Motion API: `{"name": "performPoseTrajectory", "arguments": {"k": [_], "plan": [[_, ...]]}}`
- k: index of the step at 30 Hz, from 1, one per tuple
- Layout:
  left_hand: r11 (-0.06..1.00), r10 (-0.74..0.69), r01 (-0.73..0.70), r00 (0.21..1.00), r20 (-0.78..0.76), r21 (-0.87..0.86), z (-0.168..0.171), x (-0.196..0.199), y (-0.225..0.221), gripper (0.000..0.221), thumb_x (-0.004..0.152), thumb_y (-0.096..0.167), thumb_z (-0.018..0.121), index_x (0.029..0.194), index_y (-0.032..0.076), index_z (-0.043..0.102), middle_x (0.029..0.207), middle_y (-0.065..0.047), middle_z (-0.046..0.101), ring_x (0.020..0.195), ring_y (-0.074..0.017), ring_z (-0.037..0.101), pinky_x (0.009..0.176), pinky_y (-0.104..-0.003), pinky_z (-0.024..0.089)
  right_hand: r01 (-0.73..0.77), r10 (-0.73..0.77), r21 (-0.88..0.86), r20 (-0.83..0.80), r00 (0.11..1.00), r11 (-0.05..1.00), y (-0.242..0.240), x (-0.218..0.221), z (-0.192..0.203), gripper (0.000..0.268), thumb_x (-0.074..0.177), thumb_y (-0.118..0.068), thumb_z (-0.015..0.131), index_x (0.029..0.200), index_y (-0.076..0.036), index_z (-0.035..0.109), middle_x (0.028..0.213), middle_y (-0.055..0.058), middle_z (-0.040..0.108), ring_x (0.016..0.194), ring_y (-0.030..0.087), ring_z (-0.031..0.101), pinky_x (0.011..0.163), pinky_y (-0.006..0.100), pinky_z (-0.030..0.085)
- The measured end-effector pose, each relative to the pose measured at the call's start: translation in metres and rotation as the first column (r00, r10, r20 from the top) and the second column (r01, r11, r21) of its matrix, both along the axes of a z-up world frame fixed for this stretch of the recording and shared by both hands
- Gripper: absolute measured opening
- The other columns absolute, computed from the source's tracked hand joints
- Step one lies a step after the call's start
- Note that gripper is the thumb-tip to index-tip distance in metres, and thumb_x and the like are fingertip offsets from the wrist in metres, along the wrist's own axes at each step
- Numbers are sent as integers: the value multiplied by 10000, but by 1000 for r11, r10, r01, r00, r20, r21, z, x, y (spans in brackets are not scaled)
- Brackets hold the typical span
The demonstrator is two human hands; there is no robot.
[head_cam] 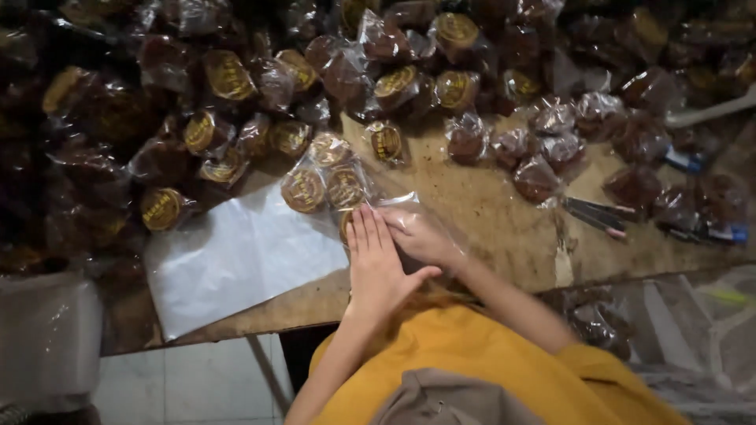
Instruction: The person packages individual cakes by placing them into plastic bags and sealing the bags with a stapler.
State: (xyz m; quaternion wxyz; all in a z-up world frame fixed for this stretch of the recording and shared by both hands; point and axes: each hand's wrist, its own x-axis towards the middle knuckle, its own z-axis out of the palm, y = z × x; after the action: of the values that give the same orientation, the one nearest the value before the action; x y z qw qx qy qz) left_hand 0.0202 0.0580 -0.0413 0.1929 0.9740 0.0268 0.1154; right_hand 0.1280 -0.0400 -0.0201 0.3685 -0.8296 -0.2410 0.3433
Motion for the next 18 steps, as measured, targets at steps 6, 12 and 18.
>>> {"name": "performPoseTrajectory", "arguments": {"k": [6, 12, 18], "plan": [[996, 12, -5, 996, -84, 85, -3, -9, 2, 1432, 609, 991, 510, 1486, -130, 354, 1612, -339, 262, 1530, -468, 205, 1274, -544, 108, -755, 810, 333, -403, 427, 564, -97, 40, 52, 584, 975, -332, 672, 1452, -19, 547, 1349, 276, 636, 1209, 360, 638, 1024, 506, 512], [933, 84, -21, 983, -161, 358, -10, -2, -7, 1418, 767, 1046, 305, 1553, -124, 141, 1662, -313, 55, 1560, -432, 36, 1277, -519, 10, 281, -243, -22, 437, 866, 960, -70, 164, 61, 396, 1072, -271, 477, 1390, -43, 538, 1396, 139, 587, 1236, 265, 551, 990, 460, 489], [921, 120, -56, 982, -144, 386, 1, -4, -14, 1334, 786, 968, 367, 1546, -116, 201, 1658, -312, 114, 1560, -443, 79, 1271, -535, 63, 310, -139, -227, 556, 820, 923, -27, 169, 30, 586, 962, -34, 684, 1452, 113, 399, 1242, 291, 438, 640, 161, 518, 535, 255, 554]]}}
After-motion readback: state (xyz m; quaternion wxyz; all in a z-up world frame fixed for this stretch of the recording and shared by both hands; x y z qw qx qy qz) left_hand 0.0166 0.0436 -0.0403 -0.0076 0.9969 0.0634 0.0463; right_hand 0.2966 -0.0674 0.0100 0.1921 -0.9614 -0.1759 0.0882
